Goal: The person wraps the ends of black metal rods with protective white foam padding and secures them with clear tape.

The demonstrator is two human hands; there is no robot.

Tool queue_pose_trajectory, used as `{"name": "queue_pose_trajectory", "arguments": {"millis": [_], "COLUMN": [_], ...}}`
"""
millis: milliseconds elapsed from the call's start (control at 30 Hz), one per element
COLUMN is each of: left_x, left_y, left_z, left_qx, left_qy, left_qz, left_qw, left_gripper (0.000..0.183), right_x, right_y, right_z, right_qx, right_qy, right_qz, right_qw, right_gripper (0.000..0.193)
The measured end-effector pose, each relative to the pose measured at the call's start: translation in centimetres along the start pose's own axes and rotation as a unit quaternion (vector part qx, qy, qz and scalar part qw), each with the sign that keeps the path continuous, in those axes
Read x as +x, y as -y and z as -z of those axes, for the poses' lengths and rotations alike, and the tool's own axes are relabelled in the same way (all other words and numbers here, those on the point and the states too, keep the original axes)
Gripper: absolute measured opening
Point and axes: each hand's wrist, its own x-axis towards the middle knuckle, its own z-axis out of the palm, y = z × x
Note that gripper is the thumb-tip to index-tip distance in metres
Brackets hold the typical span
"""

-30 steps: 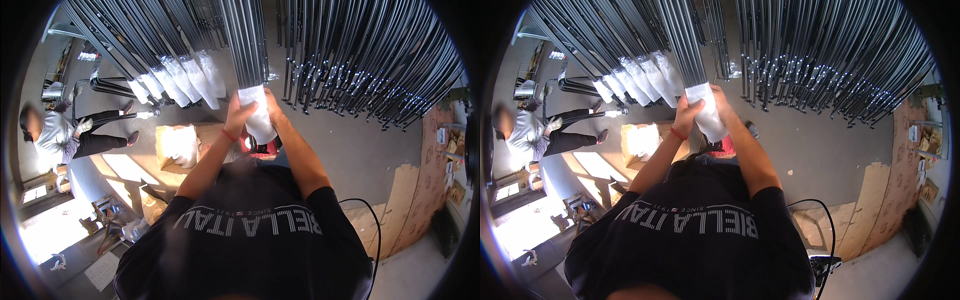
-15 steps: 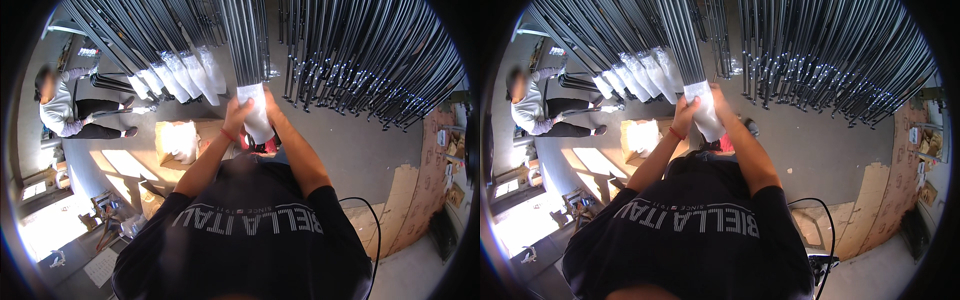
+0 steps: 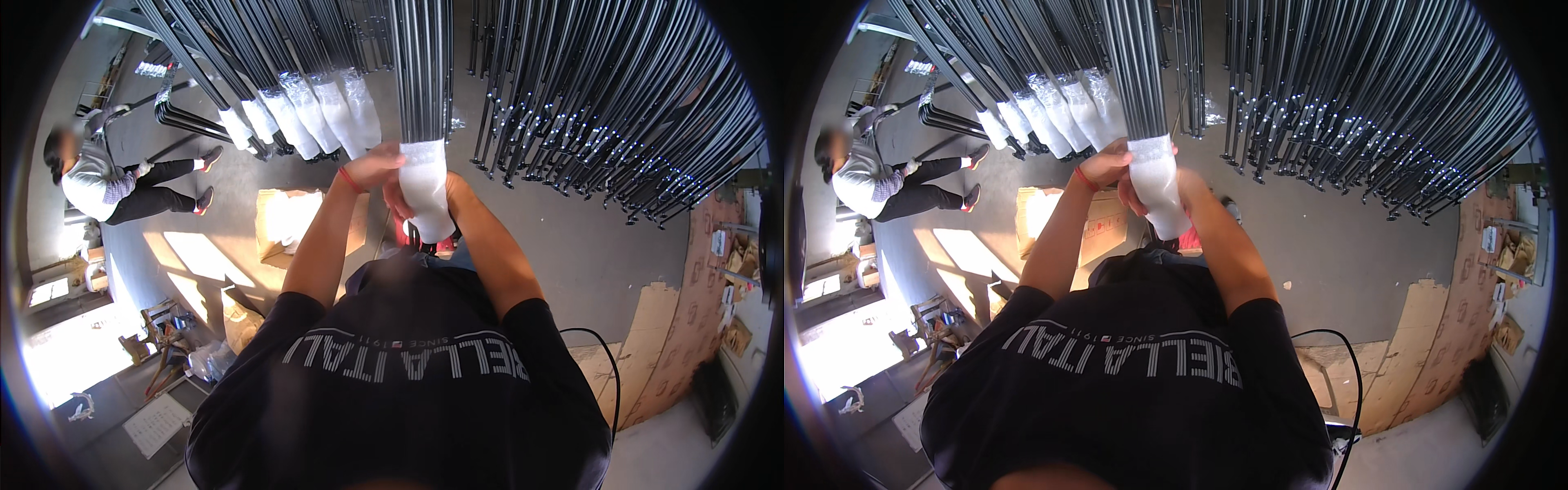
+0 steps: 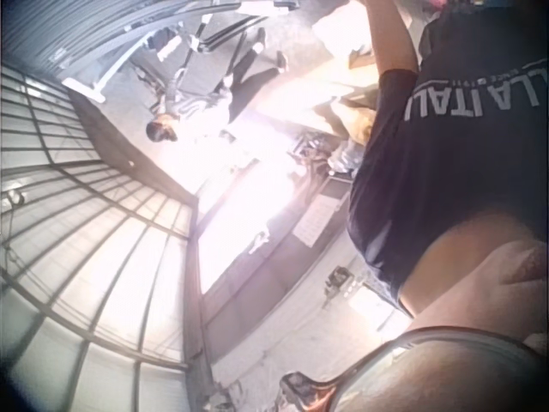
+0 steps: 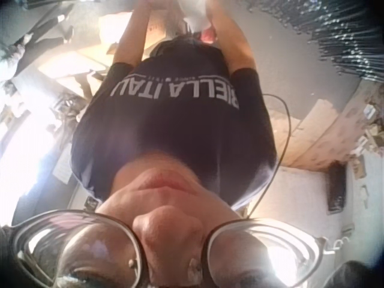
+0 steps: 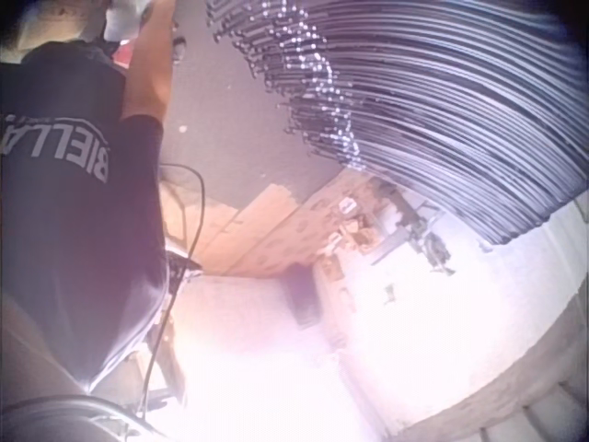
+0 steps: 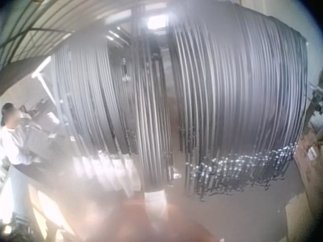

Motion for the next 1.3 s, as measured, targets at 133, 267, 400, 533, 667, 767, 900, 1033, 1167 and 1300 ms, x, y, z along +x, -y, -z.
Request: {"name": "queue_pose_trajectory", "arguments": {"millis": [133, 267, 400, 533, 667, 767, 900, 1033, 1167, 1300], "left_x": [-0.1, -0.5, -1.3, -1.3, -0.9, -1.2, -0.7, 0.0, 0.8, 0.7], "left_y": [0.1, 0.1, 1.0, 1.2, 1.9, 2.1, 2.9, 4.1, 5.0, 4.8], "left_z": [2.9, -1.2, -2.7, -4.2, -4.0, -4.9, -4.8, -4.7, -4.6, -4.6], "left_qx": [0.067, 0.071, 0.017, 0.017, 0.091, 0.075, 0.131, 0.146, 0.204, 0.214], "left_qy": [0.042, -0.068, -0.128, -0.176, -0.2, -0.217, -0.222, -0.25, -0.312, -0.348], "left_qz": [0.106, -0.006, -0.1, -0.094, -0.152, -0.177, -0.202, -0.212, -0.206, -0.207], "left_qw": [0.991, 0.995, 0.986, 0.98, 0.964, 0.957, 0.945, 0.934, 0.905, 0.889], "left_gripper": [0.058, 0.045, 0.035, 0.029, 0.025, 0.027, 0.029, 0.027, 0.022, 0.018], "right_x": [-0.2, -1.3, -3.0, -1.5, -0.2, 0.0, -0.4, -2.7, -0.3, -0.7], "right_y": [0.8, 0.8, 0.7, 1.9, 2.6, 2.3, 0.4, -3.5, -4.2, -3.2], "right_z": [-2.8, -5.3, -8.3, -10.5, -10.0, -9.7, -8.6, -6.1, -7.9, -8.2], "right_qx": [-0.11, -0.116, -0.052, -0.259, -0.27, -0.271, -0.278, -0.211, -0.232, -0.368], "right_qy": [-0.152, -0.499, -0.505, -0.557, -0.609, -0.62, -0.622, -0.614, -0.72, -0.686], "right_qz": [-0.047, 0.079, 0.368, 0.285, 0.305, 0.306, 0.328, 0.297, 0.272, 0.279], "right_qw": [0.981, 0.855, 0.779, 0.736, 0.68, 0.67, 0.654, 0.7, 0.595, 0.563], "right_gripper": [0.023, 0.032, 0.03, 0.019, 0.015, 0.016, 0.034, 0.059, 0.054, 0.031]}}
